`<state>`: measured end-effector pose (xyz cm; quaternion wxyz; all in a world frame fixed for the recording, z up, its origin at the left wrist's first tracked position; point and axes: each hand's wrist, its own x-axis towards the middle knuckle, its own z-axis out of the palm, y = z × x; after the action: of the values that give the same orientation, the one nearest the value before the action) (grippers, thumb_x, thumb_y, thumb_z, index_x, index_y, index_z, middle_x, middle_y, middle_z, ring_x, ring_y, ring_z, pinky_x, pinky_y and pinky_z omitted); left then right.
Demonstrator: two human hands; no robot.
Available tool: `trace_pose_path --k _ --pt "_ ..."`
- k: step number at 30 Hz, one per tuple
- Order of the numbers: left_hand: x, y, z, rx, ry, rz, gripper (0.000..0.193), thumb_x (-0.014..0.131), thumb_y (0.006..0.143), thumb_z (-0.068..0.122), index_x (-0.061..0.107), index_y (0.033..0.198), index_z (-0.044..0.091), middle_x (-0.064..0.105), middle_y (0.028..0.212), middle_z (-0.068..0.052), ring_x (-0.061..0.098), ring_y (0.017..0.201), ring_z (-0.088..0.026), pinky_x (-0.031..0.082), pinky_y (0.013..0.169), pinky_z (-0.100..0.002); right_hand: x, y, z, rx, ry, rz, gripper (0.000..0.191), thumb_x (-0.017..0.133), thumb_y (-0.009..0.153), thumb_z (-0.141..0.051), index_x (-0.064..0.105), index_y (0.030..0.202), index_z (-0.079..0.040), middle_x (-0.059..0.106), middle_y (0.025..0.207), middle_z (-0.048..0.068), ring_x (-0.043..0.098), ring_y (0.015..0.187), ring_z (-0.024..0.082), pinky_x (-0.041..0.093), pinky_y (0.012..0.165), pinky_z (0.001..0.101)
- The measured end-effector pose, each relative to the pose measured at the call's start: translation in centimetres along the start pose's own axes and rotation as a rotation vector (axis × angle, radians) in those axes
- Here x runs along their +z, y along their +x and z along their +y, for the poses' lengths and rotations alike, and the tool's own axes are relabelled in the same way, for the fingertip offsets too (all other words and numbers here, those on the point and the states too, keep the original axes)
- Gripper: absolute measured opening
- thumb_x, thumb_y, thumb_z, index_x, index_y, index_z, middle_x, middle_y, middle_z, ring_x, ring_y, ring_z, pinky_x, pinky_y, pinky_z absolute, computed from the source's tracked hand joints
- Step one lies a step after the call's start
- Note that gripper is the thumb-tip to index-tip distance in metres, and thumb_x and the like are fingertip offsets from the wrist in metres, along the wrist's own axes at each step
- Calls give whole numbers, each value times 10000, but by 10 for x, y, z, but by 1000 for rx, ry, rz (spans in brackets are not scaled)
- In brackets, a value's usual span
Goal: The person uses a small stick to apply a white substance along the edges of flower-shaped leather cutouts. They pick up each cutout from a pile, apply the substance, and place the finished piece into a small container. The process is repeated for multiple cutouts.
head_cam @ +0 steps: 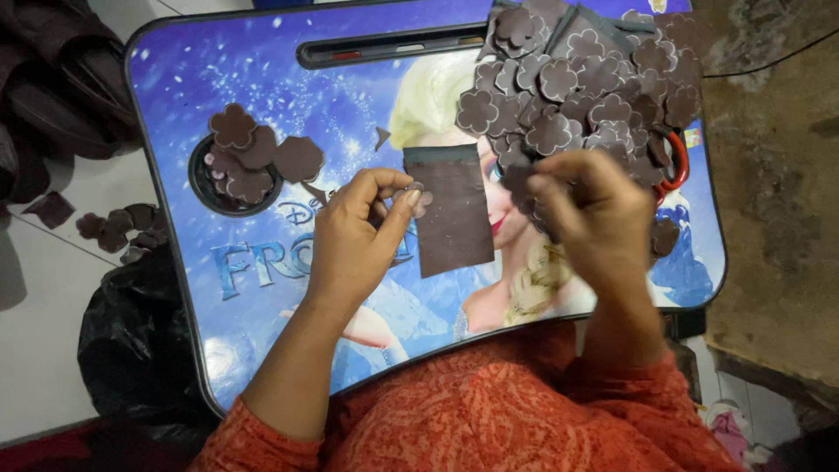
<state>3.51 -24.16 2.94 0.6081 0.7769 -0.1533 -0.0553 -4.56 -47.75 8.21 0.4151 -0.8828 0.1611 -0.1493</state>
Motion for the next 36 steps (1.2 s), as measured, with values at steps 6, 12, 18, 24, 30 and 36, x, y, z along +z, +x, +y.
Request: trace_pose_path --k 6,12,18,24,30,36 --pt "1 -2 -4 207 168 -21 147 772 927 204 720 1025 108 750 904 -24 663 755 -205 527 711 -365 -51 3 12 -91 -200 183 116 773 1053 5 714 1150 -20 715 1051 45 623 853 56 508 748 229" --pt "-4 -4 -3 383 176 1 138 763 932 200 718 1035 119 743 926 -16 679 819 -238 521 755 -388 -27 -13 -13 -308 -441 195 165 834 996 -12 729 1124 -18 688 1067 119 616 801 167 485 702 276" --pt "-9 -9 3 374 110 -50 125 761 935 216 723 993 111 745 881 -6 657 750 -230 523 724 -379 36 -30 -43 -312 -229 -167 245 817 892 -111 727 1115 -61 716 982 84 638 709 176 502 624 300" --pt "-28 -3 2 415 296 180 119 766 954 232 725 1005 133 751 938 -8 654 816 -248 519 770 -392 51 -30 -46 -331 -245 -175 138 769 933 -95 708 1050 -57 716 940 89 670 711 197 515 623 303" --pt "-66 6 -15 149 682 472 360 801 876 262 738 1203 125 665 1246 -47 557 1148 -314 433 977 -476 56 -32 -44 -321 -327 -146 173 779 926 -118 692 1055 -44 695 933 110 664 690 226 520 603 326" --pt "-67 6 -20 56 792 422 410 828 827 318 722 1191 162 615 1344 -30 499 1257 -322 392 1051 -512 69 -24 -62 -439 -354 -121 286 815 902 -177 697 1136 -65 690 994 120 700 769 290 544 646 366"
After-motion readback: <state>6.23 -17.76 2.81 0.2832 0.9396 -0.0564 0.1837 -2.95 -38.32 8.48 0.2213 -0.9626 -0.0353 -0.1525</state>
